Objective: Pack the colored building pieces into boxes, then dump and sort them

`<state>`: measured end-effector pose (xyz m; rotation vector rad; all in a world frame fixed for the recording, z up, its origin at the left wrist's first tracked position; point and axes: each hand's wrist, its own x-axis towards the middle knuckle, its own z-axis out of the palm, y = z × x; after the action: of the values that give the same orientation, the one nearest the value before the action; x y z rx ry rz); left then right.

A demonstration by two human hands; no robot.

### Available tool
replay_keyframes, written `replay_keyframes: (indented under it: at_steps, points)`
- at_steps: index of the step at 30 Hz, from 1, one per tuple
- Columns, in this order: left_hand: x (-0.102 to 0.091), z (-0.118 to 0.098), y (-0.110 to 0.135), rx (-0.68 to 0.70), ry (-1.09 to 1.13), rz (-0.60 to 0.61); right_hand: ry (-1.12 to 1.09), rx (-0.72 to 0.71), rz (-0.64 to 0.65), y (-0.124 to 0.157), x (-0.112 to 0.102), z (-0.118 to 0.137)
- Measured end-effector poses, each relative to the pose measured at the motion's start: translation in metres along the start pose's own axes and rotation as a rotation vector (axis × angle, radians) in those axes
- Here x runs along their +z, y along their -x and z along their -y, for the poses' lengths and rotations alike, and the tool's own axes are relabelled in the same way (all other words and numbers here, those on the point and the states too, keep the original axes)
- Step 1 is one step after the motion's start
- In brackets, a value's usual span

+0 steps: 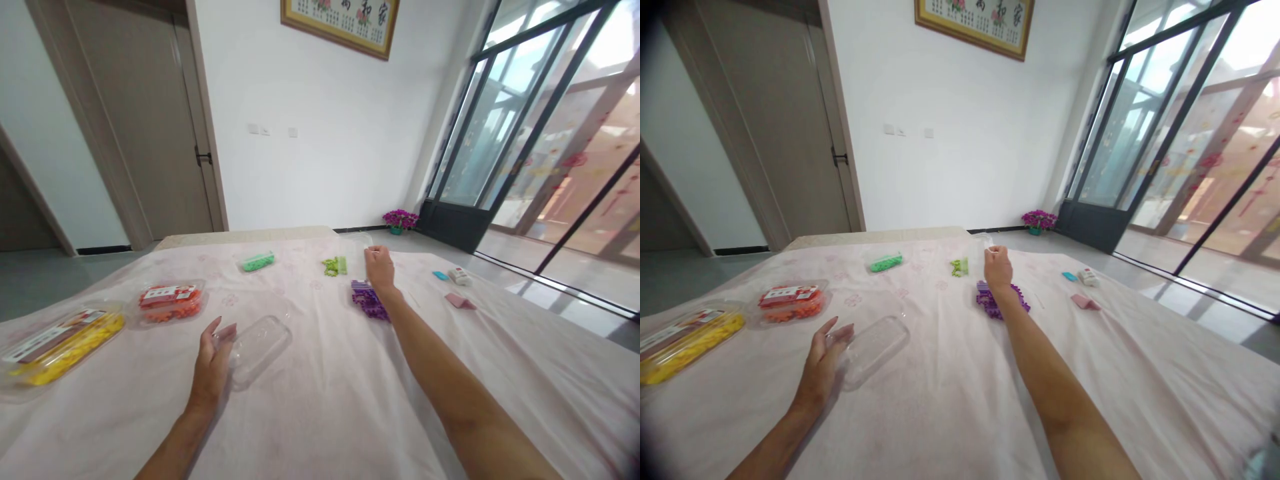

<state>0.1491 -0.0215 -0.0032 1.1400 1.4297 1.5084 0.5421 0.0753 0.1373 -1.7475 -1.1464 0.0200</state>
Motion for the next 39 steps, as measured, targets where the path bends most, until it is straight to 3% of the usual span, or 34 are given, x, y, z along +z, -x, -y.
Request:
replay_keyframes:
  at_steps: [3, 6, 10, 13, 22, 29, 33, 36, 39]
  points:
    - [0.002, -0.002, -0.001, -0.002, 0.027, -0.052, 0.4, -0.016, -0.028, -0.03, -0.04, -0.04]
    - [0.003, -0.004, -0.002, 0.005, 0.009, -0.104, 0.668, -0.006, 0.118, -0.044, -0.06, -0.075]
    - [0.003, -0.006, -0.002, 0.011, -0.008, -0.104, 0.861, 0.022, 0.469, -0.05, -0.061, -0.107]
    - [0.003, -0.005, -0.003, 0.003, 0.009, -0.067, 0.884, 0.002, 0.57, -0.055, -0.053, -0.115]
    - [0.003, 0.002, -0.006, 0.025, -0.028, -0.037, 0.869, -0.196, 0.701, -0.05, -0.011, -0.089]
    - [0.003, 0.003, -0.007, 0.045, -0.053, -0.034, 0.786, -0.4, 0.81, -0.002, 0.011, -0.047]
    - [0.003, 0.002, -0.008, 0.043, -0.061, -0.027, 0.657, -0.581, 0.896, 0.018, 0.007, -0.019]
    - [0.003, -0.002, -0.006, 0.026, -0.067, -0.034, 0.673, -0.495, 0.751, 0.01, -0.015, -0.018]
    - [0.003, -0.005, -0.005, 0.024, -0.082, -0.039, 0.865, -0.183, 0.644, -0.005, -0.051, -0.036]
